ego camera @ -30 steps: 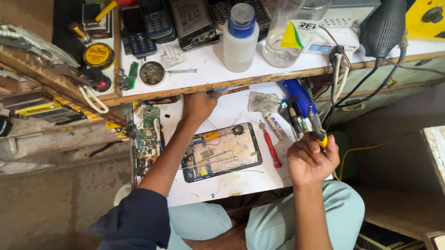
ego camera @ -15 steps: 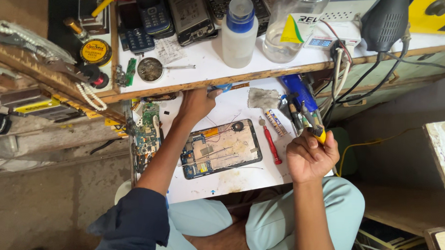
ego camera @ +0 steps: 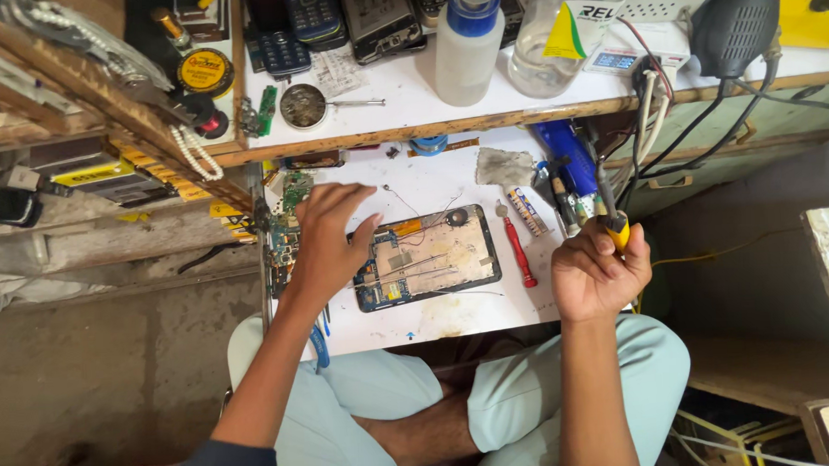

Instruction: The person sits cross-legged at a repair bench and solders components on a disassembled phone motherboard. They hold the board steady with one hand, feed solder wire from a blue spool, and use a yellow soldering iron to rework connections, occasionally picking at the board with a small tool.

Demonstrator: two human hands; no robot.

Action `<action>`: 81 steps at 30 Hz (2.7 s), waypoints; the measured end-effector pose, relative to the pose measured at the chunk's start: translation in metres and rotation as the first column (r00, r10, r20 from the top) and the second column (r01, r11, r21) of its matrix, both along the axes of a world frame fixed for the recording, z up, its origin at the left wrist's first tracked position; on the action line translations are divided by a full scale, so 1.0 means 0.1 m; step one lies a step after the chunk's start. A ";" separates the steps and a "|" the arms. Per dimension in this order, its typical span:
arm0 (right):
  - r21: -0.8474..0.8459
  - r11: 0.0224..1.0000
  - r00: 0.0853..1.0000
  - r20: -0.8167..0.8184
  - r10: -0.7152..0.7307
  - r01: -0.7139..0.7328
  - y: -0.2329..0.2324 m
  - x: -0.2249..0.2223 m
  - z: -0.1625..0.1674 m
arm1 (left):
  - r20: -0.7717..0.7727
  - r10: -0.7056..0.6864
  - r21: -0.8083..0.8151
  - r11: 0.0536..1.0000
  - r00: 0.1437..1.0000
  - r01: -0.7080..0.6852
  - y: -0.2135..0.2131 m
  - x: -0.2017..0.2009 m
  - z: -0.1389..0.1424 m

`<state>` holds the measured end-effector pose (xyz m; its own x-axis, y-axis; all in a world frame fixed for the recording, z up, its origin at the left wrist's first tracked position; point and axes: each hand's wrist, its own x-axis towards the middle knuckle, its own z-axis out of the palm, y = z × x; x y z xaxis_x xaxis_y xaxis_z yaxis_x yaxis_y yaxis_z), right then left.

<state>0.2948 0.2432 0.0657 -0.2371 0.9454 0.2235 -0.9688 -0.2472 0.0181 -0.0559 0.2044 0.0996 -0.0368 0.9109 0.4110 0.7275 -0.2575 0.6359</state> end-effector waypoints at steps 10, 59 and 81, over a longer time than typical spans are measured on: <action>-0.002 1.000 0.999 -0.026 0.026 -0.026 0.00 0.04 0.06 | 0.086 -0.007 0.012 1.000 0.996 0.006 -0.36 0.17 -0.05; -0.022 0.999 1.000 0.002 -0.030 0.030 -0.05 -0.03 0.00 | 0.001 -0.033 0.009 0.999 0.999 0.033 0.45 0.88 -0.19; -0.028 0.989 0.944 0.305 -0.127 0.142 -0.29 0.04 -0.14 | 0.127 0.035 -0.055 0.998 0.991 -0.028 -0.04 0.75 -0.15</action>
